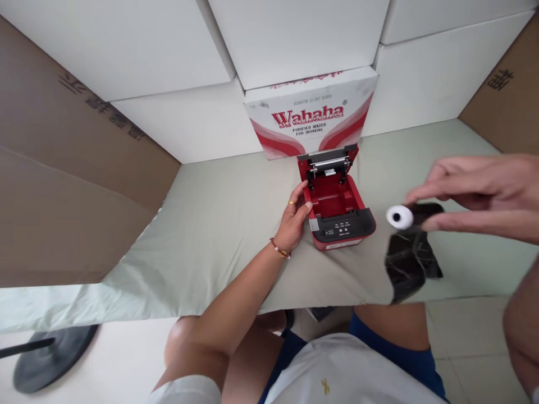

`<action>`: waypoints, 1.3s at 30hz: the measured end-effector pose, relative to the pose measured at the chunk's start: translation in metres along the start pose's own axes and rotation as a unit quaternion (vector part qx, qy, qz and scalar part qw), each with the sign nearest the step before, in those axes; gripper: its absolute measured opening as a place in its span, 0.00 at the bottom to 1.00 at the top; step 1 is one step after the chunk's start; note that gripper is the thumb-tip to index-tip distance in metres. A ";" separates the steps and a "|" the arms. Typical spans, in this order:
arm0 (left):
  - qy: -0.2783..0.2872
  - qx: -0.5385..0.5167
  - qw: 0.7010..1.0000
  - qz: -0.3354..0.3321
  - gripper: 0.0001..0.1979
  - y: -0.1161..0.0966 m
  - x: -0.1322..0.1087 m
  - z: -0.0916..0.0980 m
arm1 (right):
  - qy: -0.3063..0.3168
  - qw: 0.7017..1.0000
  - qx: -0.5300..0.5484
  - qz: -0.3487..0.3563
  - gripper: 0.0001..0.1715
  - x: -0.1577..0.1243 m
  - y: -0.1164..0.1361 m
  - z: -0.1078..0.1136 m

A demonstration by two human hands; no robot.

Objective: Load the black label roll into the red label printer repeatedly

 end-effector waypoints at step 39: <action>0.005 0.493 0.753 -0.435 0.22 -0.103 -0.086 -0.076 | -0.250 0.965 0.071 0.019 0.25 0.059 0.032 -0.036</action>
Point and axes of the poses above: each hand's wrist, its own x-axis towards the middle knuckle, its own z-axis out of the back of the hand, y = z × x, the point moved 10 cm from there along x, towards the middle knuckle, and after that the axes turned 3 degrees about z, right-handed, at the moved point
